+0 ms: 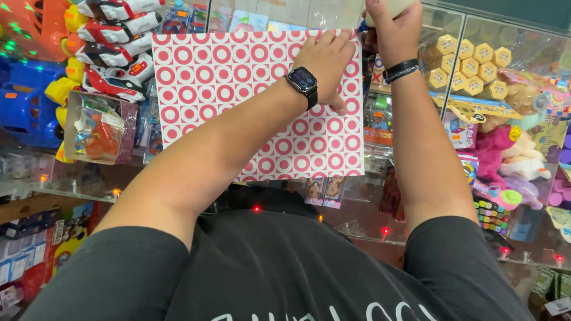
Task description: Assembling paper bags by folding patterned paper sheets and applying glue to the edges.
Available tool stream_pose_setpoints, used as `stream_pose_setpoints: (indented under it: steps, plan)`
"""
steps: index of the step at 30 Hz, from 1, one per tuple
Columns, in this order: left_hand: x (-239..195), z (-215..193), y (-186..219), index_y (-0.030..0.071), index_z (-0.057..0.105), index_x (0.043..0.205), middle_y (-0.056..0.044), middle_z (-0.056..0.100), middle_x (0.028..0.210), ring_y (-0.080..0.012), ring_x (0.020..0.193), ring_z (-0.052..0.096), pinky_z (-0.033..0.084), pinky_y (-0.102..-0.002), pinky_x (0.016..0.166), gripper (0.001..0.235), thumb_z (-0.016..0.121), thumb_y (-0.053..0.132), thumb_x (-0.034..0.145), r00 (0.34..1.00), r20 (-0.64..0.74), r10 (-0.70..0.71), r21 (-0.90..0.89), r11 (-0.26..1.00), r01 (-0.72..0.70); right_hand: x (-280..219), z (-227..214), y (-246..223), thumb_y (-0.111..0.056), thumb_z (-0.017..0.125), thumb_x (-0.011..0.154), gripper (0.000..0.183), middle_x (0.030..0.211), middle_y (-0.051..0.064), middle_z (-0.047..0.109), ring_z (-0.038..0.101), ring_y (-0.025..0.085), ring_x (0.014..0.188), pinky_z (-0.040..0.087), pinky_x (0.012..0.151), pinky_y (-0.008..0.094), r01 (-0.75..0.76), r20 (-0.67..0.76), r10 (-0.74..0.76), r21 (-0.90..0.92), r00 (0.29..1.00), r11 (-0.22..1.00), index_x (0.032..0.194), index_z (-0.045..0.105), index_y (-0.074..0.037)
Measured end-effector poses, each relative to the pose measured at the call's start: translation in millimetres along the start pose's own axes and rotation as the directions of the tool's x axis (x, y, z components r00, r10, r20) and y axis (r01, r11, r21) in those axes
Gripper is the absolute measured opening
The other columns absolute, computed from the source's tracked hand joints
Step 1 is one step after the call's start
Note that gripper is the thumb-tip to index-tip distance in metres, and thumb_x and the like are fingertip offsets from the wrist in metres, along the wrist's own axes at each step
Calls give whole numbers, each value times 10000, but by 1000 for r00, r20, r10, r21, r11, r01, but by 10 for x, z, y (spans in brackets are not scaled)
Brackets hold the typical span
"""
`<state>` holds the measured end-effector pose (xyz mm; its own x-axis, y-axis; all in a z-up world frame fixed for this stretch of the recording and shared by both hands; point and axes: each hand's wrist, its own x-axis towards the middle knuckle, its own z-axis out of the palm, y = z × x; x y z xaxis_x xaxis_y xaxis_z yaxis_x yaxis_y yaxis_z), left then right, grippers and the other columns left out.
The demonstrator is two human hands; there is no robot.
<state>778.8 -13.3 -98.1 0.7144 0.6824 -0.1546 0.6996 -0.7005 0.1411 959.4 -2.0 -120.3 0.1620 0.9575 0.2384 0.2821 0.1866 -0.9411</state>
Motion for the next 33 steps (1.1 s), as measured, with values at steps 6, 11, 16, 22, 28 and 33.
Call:
stream_pose_setpoints:
  steps: [6, 11, 16, 22, 28, 33]
  plan:
    - [14, -57, 76, 156, 393, 1504, -63, 326, 1626, -274, 1391, 406, 440, -473, 1026, 1385, 904, 888, 444, 998, 32, -47, 100, 994, 43, -16, -15, 70, -389, 702, 1077, 374, 872, 80, 669, 669, 142, 602, 571, 493, 259, 89, 15, -88, -141, 996, 986, 1097, 507, -71]
    - [24, -81, 79, 137, 357, 1527, -49, 331, 1622, -260, 1370, 408, 471, -464, 973, 1443, 896, 907, 432, 997, 54, -47, 127, 991, 40, -105, 54, -148, -352, 685, 1069, 316, 807, 49, 663, 597, 131, 534, 518, 464, 258, 78, 19, -77, -37, 997, 996, 964, 594, -68]
    - [16, -112, 51, 138, 326, 1540, -46, 293, 1653, -296, 1372, 415, 446, -482, 1020, 1424, 888, 898, 475, 993, 100, -58, 126, 991, 45, -222, 71, -152, -388, 716, 1009, 311, 787, 15, 665, 612, 107, 602, 499, 478, 256, 34, -56, -39, -83, 998, 996, 941, 648, -92]
    - [-9, -42, -51, 130, 440, 1417, -49, 429, 1579, -310, 1317, 448, 445, -478, 977, 1308, 919, 859, 442, 1000, 1, -4, 14, 1000, 4, -423, 79, -265, -396, 717, 980, 328, 715, 1, 619, 575, 94, 496, 469, 390, 230, -85, -84, 79, -65, 993, 994, 957, 661, -74]
    - [-32, -94, -44, 140, 438, 1428, -48, 466, 1538, -300, 1333, 436, 415, -513, 1030, 1275, 949, 813, 472, 999, 32, -21, -50, 999, 23, -622, 7, -190, -544, 731, 939, 424, 734, -38, 637, 630, 92, 656, 490, 542, 263, -74, -138, 46, -203, 989, 976, 865, 646, -136]
    - [-34, -65, -45, 156, 467, 1363, -18, 594, 1372, -297, 1248, 477, 419, -506, 991, 1209, 960, 799, 464, 1000, -3, -24, -72, 997, 23, -831, -25, -169, -484, 745, 949, 380, 786, -22, 662, 663, 107, 747, 517, 617, 266, -13, -138, -13, -190, 990, 982, 872, 638, -127]
